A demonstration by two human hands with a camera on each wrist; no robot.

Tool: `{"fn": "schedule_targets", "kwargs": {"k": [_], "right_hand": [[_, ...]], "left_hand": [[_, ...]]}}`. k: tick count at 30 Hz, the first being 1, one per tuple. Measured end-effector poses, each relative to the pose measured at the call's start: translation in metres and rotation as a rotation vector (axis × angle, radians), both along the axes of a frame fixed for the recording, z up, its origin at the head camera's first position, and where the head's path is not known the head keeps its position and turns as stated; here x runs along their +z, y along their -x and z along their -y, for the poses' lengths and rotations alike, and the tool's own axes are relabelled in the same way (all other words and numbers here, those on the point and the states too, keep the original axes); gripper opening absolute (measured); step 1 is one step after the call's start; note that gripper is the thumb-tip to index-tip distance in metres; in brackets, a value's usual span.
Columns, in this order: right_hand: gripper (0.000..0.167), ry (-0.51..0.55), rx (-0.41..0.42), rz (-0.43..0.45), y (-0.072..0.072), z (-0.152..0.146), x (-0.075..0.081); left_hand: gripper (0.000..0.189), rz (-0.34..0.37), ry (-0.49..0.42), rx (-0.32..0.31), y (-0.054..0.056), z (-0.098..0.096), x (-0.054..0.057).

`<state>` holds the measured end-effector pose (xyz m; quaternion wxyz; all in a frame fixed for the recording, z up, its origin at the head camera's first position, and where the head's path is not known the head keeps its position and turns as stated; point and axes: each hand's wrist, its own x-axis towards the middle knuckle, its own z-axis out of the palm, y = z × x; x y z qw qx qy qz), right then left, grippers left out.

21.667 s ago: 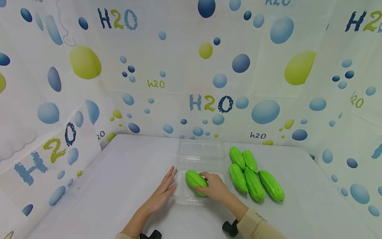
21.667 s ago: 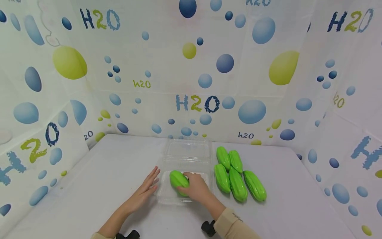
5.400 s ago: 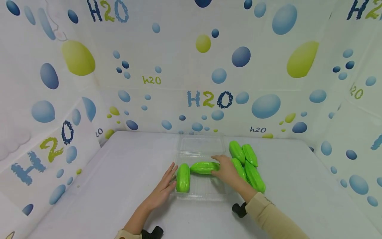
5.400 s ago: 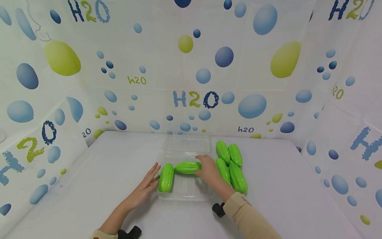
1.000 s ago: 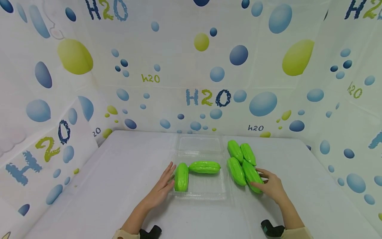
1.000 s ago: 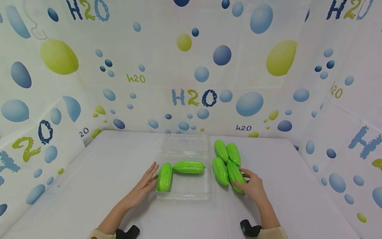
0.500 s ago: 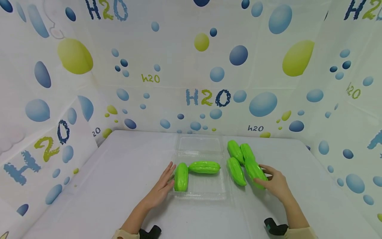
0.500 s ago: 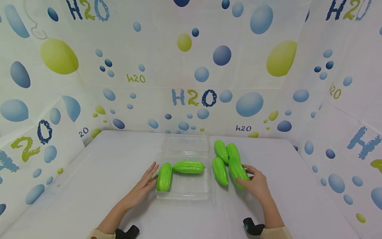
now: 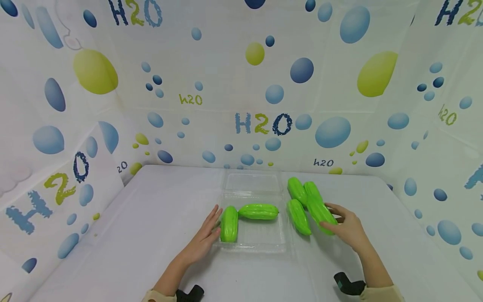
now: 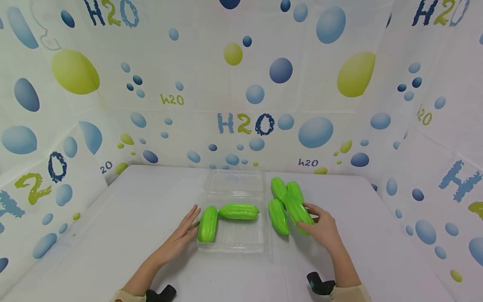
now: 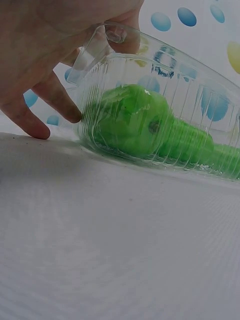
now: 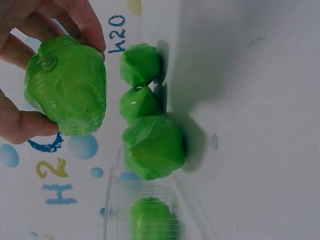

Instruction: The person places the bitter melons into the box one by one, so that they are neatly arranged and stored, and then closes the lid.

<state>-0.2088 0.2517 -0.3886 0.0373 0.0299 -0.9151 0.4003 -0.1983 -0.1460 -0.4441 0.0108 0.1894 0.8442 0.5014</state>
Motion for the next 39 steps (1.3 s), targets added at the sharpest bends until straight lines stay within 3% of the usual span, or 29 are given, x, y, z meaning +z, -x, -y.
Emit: {"fn": "schedule_targets", "kwargs": {"k": [16, 39], "right_hand": [[0.059, 0.019, 0.088, -0.045, 0.013, 0.021, 0.015], [0.057, 0.033, 0.231, -0.044, 0.031, 0.061, 0.026]], "left_hand": [[0.052, 0.007, -0.013, -0.003, -0.001, 0.000, -0.001], [0.052, 0.005, -0.018, -0.003, 0.000, 0.000, -0.001]]}}
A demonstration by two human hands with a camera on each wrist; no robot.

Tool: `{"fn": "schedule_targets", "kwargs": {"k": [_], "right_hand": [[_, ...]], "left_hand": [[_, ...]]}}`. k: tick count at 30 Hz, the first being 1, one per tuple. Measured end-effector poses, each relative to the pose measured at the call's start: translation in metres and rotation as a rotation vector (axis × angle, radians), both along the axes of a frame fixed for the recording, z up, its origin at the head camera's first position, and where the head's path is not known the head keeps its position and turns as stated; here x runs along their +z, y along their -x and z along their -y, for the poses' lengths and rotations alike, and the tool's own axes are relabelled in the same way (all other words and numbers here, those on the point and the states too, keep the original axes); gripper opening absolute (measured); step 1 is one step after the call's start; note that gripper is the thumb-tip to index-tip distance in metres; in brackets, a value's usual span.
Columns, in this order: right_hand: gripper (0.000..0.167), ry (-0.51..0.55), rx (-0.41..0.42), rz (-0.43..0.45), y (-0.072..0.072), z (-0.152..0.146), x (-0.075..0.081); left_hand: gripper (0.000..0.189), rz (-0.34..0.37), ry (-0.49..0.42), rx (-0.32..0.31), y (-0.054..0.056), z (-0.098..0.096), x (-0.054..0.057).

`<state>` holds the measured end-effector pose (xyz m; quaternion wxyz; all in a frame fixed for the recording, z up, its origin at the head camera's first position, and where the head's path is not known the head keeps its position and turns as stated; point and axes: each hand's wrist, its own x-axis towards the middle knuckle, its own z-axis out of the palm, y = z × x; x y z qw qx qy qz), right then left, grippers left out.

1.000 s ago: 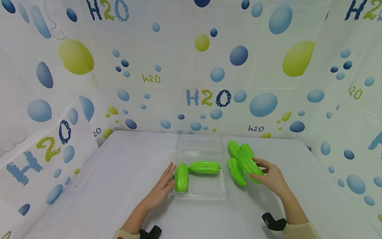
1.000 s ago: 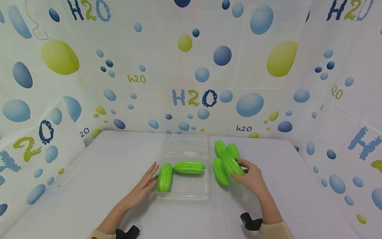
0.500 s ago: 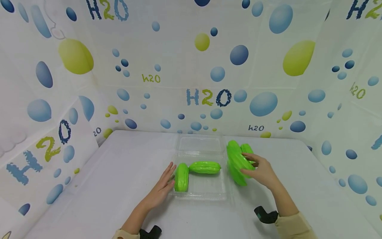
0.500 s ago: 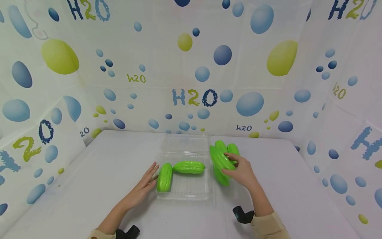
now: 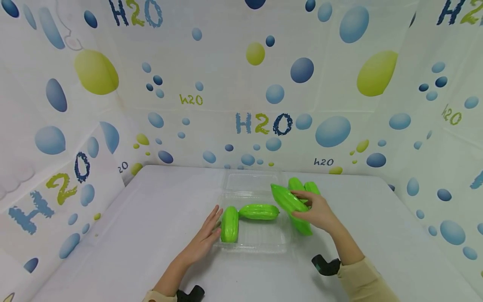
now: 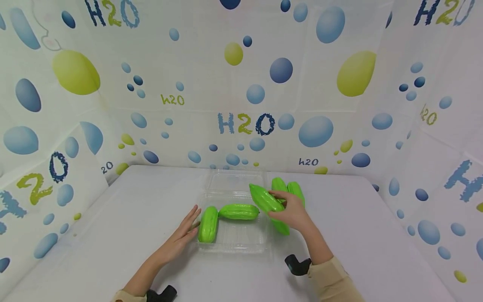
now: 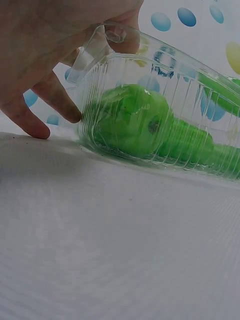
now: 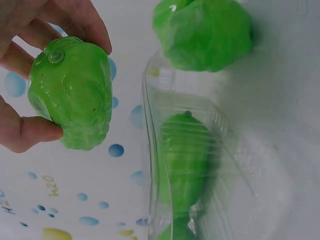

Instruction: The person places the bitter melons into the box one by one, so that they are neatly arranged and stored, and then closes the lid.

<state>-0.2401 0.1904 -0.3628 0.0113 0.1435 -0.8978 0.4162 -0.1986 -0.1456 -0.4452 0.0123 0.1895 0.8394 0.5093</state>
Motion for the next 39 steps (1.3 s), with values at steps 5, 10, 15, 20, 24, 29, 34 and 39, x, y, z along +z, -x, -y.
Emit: {"fn": "schedule_targets", "kwargs": {"k": [5, 10, 15, 20, 24, 29, 34, 39], "right_hand": [[0.055, 0.009, 0.061, -0.030, 0.004, 0.009, 0.000], [0.055, -0.006, 0.112, -0.041, 0.008, 0.016, -0.002], [0.056, -0.014, 0.139, -0.014, 0.012, 0.025, -0.003], [0.056, 0.002, 0.197, -0.013, 0.014, 0.034, -0.007], [0.056, -0.003, 0.223, -0.002, 0.016, 0.040, -0.009], [0.055, -0.025, 0.243, 0.011, 0.017, 0.043, -0.013], [0.055, -0.007, 0.284, 0.002, 0.017, 0.045, -0.017], [0.056, -0.020, 0.319, 0.004, 0.016, 0.049, -0.019]], "left_hand": [[0.052, -0.001, -0.008, -0.005, 0.001, 0.000, -0.001], [0.052, -0.002, -0.017, -0.015, 0.001, 0.001, 0.000], [0.052, -0.002, -0.010, -0.012, 0.001, 0.001, 0.002], [0.052, -0.001, -0.007, -0.008, 0.001, 0.001, 0.001], [0.052, -0.002, -0.007, -0.008, 0.001, 0.001, 0.000], [0.052, -0.010, -0.001, -0.009, 0.002, 0.000, 0.000], [0.052, -0.015, 0.000, -0.011, 0.001, 0.001, 0.001], [0.052, -0.007, -0.002, -0.009, 0.001, 0.001, 0.001]]}}
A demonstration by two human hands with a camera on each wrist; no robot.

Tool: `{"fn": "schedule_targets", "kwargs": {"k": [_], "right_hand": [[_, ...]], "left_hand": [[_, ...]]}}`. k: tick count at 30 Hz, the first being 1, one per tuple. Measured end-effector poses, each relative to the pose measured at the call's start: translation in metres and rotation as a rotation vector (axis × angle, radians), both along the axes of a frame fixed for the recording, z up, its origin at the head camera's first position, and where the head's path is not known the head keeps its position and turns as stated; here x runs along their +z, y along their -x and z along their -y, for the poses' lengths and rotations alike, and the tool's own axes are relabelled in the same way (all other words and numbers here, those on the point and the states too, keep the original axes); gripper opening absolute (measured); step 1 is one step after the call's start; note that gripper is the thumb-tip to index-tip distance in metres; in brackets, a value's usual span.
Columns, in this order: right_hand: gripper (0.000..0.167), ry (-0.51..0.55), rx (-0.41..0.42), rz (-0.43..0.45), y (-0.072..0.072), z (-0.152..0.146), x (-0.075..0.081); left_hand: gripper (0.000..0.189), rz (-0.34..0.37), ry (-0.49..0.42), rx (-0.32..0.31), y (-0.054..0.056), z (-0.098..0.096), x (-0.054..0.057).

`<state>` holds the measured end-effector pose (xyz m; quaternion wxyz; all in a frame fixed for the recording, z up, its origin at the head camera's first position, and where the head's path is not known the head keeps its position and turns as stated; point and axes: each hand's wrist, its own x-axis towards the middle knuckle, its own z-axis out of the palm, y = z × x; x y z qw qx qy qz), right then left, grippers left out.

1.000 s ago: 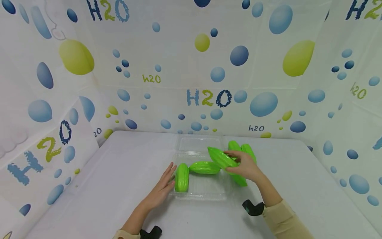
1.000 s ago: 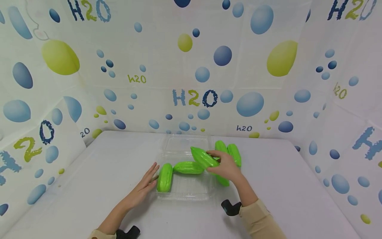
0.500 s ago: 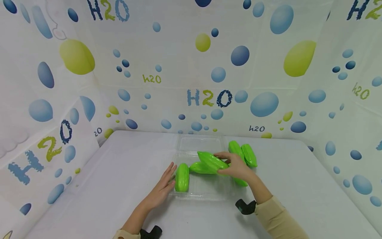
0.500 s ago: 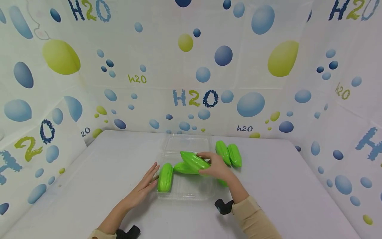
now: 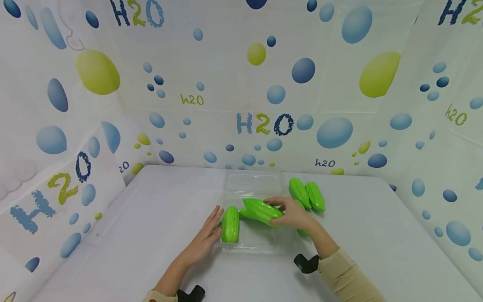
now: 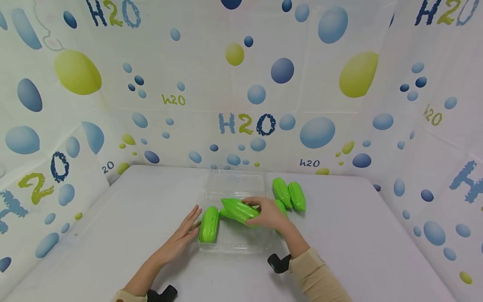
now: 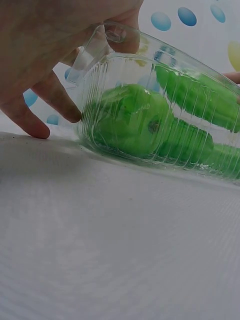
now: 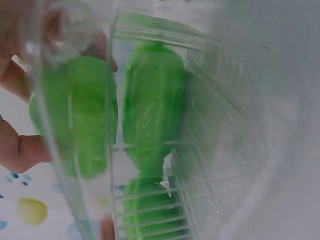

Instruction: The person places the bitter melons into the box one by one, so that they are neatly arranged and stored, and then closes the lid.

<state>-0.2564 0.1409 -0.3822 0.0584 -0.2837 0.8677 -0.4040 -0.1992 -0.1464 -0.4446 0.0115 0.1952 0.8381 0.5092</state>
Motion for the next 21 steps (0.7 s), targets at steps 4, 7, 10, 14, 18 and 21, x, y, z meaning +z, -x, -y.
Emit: {"fn": "schedule_targets", "kwargs": {"k": [4, 7, 10, 14, 18, 21], "right_hand": [[0.055, -0.017, 0.034, 0.017, -0.002, 0.003, -0.002], [0.055, -0.028, 0.063, 0.029, -0.003, 0.004, -0.004], [0.055, -0.050, 0.083, 0.031, -0.003, 0.006, -0.006], [0.053, -0.081, 0.096, 0.046, -0.004, 0.008, -0.008], [0.052, -0.112, 0.108, 0.050, -0.004, 0.011, -0.011], [0.052, -0.131, 0.123, 0.043, -0.005, 0.012, -0.012]], "left_hand": [[0.052, 0.007, 0.003, 0.003, -0.001, 0.000, -0.001], [0.052, 0.007, 0.002, 0.003, -0.001, 0.000, -0.001], [0.052, 0.005, -0.001, 0.002, -0.001, 0.000, 0.000], [0.052, 0.007, -0.002, -0.001, -0.001, 0.000, 0.001], [0.052, 0.010, -0.022, -0.014, -0.001, 0.000, 0.001], [0.052, 0.010, -0.033, -0.024, -0.001, 0.001, 0.000]]}}
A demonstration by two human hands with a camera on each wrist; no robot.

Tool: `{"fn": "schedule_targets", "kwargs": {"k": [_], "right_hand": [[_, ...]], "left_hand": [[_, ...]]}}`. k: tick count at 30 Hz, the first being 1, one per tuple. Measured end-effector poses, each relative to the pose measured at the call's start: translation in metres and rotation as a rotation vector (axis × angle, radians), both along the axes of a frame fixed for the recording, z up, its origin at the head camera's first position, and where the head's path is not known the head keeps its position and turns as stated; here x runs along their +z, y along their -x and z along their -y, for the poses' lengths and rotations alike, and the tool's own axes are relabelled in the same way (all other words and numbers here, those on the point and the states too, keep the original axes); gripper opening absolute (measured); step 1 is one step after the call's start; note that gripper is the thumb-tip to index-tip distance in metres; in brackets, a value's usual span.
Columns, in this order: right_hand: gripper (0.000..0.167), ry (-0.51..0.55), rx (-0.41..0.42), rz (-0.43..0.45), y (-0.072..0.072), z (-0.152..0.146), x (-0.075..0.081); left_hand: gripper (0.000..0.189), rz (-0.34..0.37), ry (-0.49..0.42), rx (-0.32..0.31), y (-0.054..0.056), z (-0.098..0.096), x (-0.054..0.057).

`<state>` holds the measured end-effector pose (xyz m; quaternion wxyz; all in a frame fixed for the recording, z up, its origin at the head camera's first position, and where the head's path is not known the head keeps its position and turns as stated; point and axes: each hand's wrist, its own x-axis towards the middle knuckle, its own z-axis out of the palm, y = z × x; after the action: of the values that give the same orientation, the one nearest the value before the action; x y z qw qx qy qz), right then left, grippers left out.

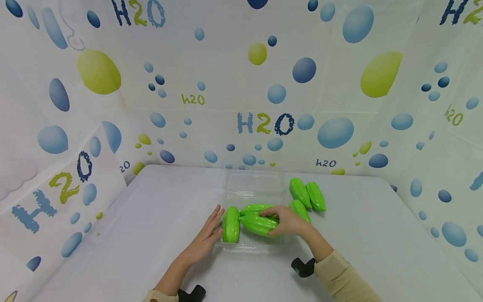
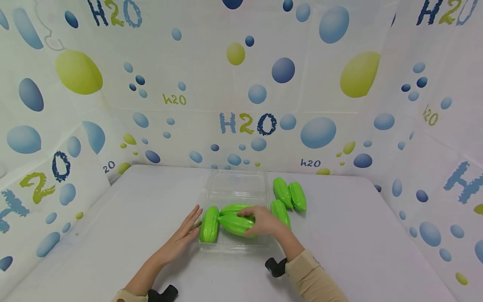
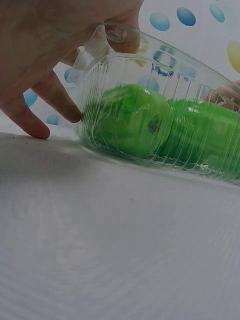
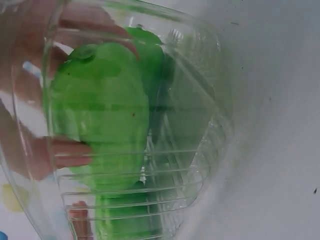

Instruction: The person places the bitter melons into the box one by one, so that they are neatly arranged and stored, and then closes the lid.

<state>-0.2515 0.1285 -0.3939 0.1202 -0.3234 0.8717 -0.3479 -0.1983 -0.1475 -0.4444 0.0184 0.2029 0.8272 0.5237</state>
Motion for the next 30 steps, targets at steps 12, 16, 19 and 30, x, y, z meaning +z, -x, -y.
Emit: {"fn": "schedule_targets", "kwargs": {"k": [12, 16, 19, 30], "right_hand": [[0.055, -0.087, -0.079, -0.025, -0.003, 0.006, -0.003], [0.054, -0.109, -0.109, -0.042, -0.005, 0.008, -0.004], [0.053, -0.126, -0.121, -0.068, -0.006, 0.010, -0.005], [0.049, -0.151, -0.170, -0.166, -0.010, 0.013, -0.003]], "left_hand": [[0.052, -0.001, 0.019, 0.021, 0.000, -0.001, -0.001], [0.052, 0.004, 0.004, 0.028, 0.002, -0.002, -0.003], [0.052, 0.007, 0.005, 0.029, 0.002, -0.002, -0.002], [0.052, -0.010, 0.037, 0.013, 0.001, -0.001, 0.000]]}}
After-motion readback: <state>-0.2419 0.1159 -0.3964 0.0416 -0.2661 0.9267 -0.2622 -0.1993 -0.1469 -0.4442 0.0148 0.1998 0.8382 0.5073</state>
